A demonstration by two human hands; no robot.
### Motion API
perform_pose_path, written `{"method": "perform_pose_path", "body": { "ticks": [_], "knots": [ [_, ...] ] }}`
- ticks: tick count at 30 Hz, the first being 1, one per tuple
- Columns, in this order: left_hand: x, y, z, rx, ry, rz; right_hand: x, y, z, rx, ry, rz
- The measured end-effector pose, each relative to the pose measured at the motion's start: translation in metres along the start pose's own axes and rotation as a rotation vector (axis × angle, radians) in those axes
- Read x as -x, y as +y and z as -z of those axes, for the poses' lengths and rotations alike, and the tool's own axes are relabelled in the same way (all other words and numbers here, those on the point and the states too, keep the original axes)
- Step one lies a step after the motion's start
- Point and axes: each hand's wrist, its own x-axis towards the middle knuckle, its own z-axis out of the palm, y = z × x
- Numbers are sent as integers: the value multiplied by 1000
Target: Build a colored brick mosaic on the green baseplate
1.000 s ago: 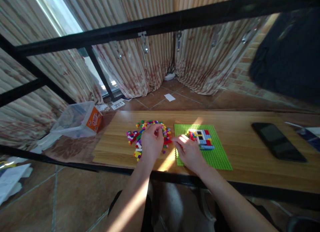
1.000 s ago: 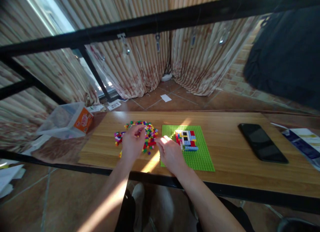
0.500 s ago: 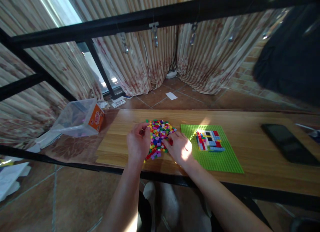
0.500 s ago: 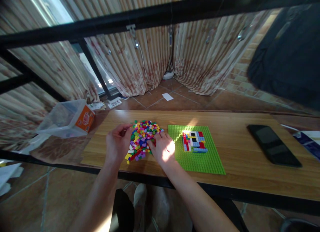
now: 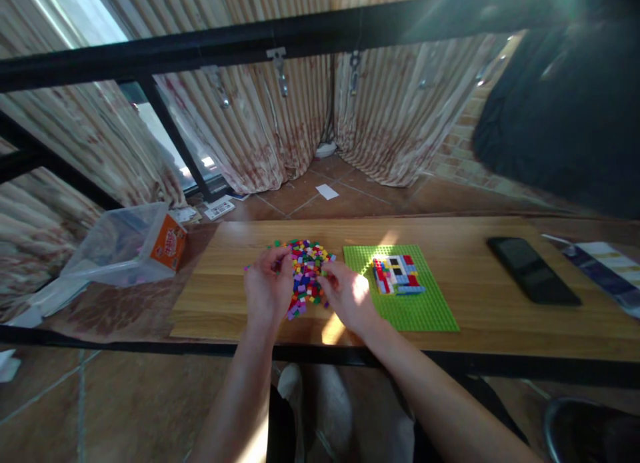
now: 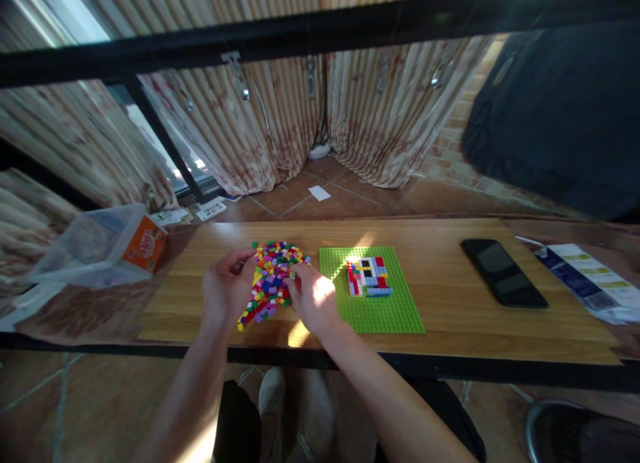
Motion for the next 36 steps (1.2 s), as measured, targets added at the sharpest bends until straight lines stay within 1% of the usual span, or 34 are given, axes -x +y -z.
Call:
{"method": "perform_pose_path", "body": {
  "ticks": [2,4,5,8,10,13,16,18,21,26,30,36],
  "knots": [
    [2,4,-4,-18,-21,-17,3,8,14,-130,52,8],
    [6,9,-10,-34,-51,-39,6,18,33,-178,63,-38],
    [8,12,-14,-34,-68,-55,7,25,44,-210,97,-86],
    [16,20,-28,-14,-140,-119,9,47,77,-431,230,-272],
    [21,25,-38,-5,-194,-148,10,64,99,-536,299,-361],
    [26,30,-52,-10,-262,-163,15,88,126,-548,334,-475],
    [28,36,-63,-18,-302,-157,22,105,142,-510,321,-555],
    [28,41,-69,-26,-332,-148,26,112,147,-496,279,-592],
    [31,47,-78,-59,-372,-135,28,118,148,-481,216,-631],
    [37,54,-91,-142,-429,-168,28,122,142,-413,156,-620],
    [39,54,-95,-167,-471,-185,28,123,138,-364,117,-603],
    [40,54,-94,-173,-484,-195,27,126,133,-335,112,-593]
  ]
}}
